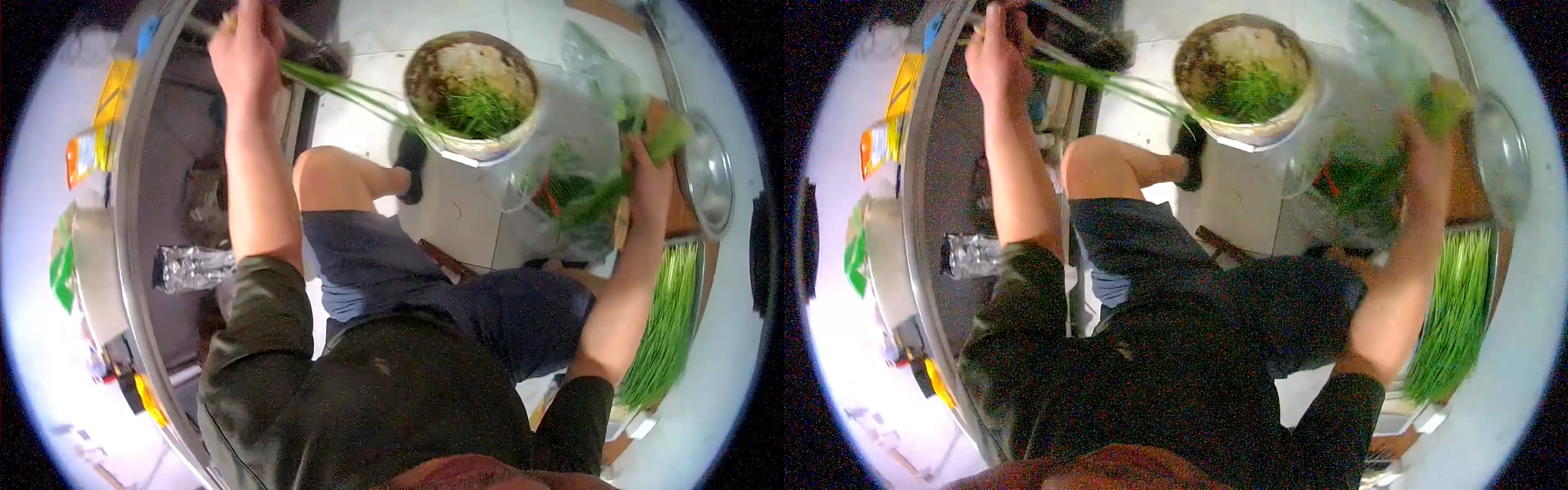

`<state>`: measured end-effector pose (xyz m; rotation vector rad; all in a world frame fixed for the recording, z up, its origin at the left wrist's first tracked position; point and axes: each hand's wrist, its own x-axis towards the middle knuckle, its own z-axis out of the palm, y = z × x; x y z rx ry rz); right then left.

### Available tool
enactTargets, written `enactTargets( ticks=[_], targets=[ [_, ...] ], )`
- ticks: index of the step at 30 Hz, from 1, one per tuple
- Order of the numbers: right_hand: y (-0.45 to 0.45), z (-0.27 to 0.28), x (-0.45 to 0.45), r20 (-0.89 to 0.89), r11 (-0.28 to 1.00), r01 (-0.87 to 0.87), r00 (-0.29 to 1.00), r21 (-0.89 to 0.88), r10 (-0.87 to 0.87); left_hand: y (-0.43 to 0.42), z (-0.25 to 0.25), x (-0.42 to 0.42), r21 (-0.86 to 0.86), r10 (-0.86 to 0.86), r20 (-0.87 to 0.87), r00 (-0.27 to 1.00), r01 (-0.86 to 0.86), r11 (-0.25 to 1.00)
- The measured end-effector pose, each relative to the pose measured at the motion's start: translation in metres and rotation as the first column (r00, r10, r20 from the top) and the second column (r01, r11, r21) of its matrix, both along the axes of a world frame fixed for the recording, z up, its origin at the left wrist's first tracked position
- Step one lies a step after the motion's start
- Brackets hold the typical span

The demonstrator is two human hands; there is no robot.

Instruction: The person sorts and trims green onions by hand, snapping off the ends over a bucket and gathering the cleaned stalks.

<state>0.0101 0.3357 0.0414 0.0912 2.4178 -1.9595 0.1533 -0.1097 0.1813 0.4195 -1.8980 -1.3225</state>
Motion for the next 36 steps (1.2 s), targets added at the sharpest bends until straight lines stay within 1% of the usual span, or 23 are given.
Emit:
enactTargets(
  ticks=[1, 2, 3, 4, 5, 6, 7, 8, 10, 11, 12, 14, 16, 17, 18, 20, 22, 24, 27, 28, 30, 34, 36],
  targets=[
    [0.002, 0.0, -0.001, -0.026, 0.999, 0.036, 0.999, -0.023, -0.036, -0.012, 0.016, 0.003, -0.175, 0.068, 0.007, 0.998, -0.066, 0.982],
    [-0.007, 0.022, 0.01, 0.088, 0.992, 0.123, 0.989, -0.034, -0.119, -0.03, 0.018, 0.002, -0.261, 0.098, 0.009, 0.995, -0.093, 0.961],
    [0.019, -0.002, -0.002, 0.098, 0.979, 0.078, 0.993, -0.19, -0.06, -0.042, 0.013, -0.002, -0.308, 0.155, 0.156, 0.976, -0.101, 0.946],
    [0.016, 0.007, 0.007, 0.101, 0.979, 0.081, 0.993, -0.189, -0.063, -0.056, 0.004, -0.009, -0.351, 0.209, 0.303, 0.93, -0.095, 0.932],
    [0.028, 0.003, 0.008, 0.192, 0.969, 0.161, 0.973, -0.186, -0.125, -0.108, -0.043, -0.035, -0.57, 0.214, 0.302, 0.929, -0.004, 0.821],
    [0.028, 0.007, 0.015, 0.214, 0.948, 0.25, 0.955, -0.198, -0.207, -0.156, -0.104, -0.055, -0.749, 0.215, 0.303, 0.928, 0.093, 0.656],
    [0.048, -0.006, 0.01, 0.283, 0.933, 0.326, 0.919, -0.151, -0.275, -0.163, -0.139, -0.058, -0.681, 0.244, 0.507, 0.827, 0.21, 0.701],
    [0.076, -0.022, 0.005, 0.3, 0.945, 0.325, 0.907, -0.05, -0.296, -0.166, -0.175, -0.066, -0.582, 0.247, 0.688, 0.682, 0.315, 0.75],
    [0.1, -0.038, 0.004, 0.347, 0.928, 0.368, 0.878, -0.048, -0.33, -0.179, -0.261, -0.088, -0.427, 0.193, 0.864, 0.466, 0.473, 0.77],
    [0.115, -0.047, 0.001, 0.366, 0.915, 0.402, 0.858, -0.038, -0.361, -0.187, -0.309, -0.096, -0.362, 0.142, 0.905, 0.401, 0.549, 0.753],
    [0.124, -0.051, 0.002, 0.383, 0.926, 0.371, 0.867, -0.067, -0.32, -0.193, -0.347, -0.108, -0.29, 0.094, 0.94, 0.329, 0.622, 0.727],
    [0.087, -0.043, 0.0, 0.311, 0.896, 0.444, 0.853, -0.014, -0.418, -0.181, -0.383, -0.127, -0.105, 0.028, 0.992, 0.126, 0.669, 0.736],
    [0.077, -0.037, -0.012, 0.367, 0.914, 0.401, 0.86, -0.055, -0.355, -0.175, -0.431, -0.143, -0.005, 0.068, 0.996, -0.05, 0.77, 0.638],
    [0.076, -0.035, -0.013, 0.394, 0.917, 0.392, 0.856, -0.075, -0.334, -0.163, -0.434, -0.15, 0.047, 0.048, 0.993, -0.109, 0.727, 0.685],
    [0.075, -0.029, -0.006, 0.361, 0.923, 0.383, 0.864, -0.023, -0.35, -0.146, -0.433, -0.151, 0.092, 0.022, 0.988, -0.156, 0.685, 0.723],
    [0.069, -0.027, -0.007, 0.306, 0.928, 0.362, 0.877, 0.083, -0.37, -0.134, -0.473, -0.151, 0.04, 0.011, 0.996, -0.083, 0.586, 0.809],
    [0.039, -0.025, -0.012, 0.276, 0.927, 0.363, 0.885, 0.093, -0.374, -0.132, -0.521, -0.151, 0.025, 0.001, 0.999, -0.049, 0.536, 0.844],
    [0.037, -0.034, -0.026, 0.307, 0.929, 0.351, 0.877, 0.118, -0.371, -0.135, -0.557, -0.148, 0.029, 0.003, 0.998, -0.059, 0.527, 0.849],
    [0.029, -0.039, -0.033, 0.297, 0.975, 0.223, 0.931, 0.002, -0.214, -0.139, -0.581, -0.149, 0.015, 0.015, 0.999, -0.05, 0.547, 0.837],
    [0.027, -0.037, -0.034, 0.291, 0.965, 0.261, 0.922, 0.016, -0.254, -0.14, -0.582, -0.148, 0.005, 0.017, 0.999, -0.034, 0.558, 0.83],
    [0.02, -0.03, -0.032, 0.291, 0.943, 0.33, 0.9, 0.032, -0.325, -0.16, -0.575, -0.142, -0.012, -0.003, 1.0, 0.025, 0.584, 0.812],
    [0.031, -0.02, -0.022, 0.273, 0.949, 0.311, 0.918, -0.044, -0.288, -0.228, -0.53, -0.118, -0.065, -0.07, 0.981, 0.181, 0.645, 0.761],
    [0.021, -0.012, -0.019, 0.298, 0.917, 0.395, 0.883, -0.056, -0.362, -0.216, -0.439, -0.117, -0.116, -0.023, 0.974, 0.225, 0.584, 0.803]
  ],
)
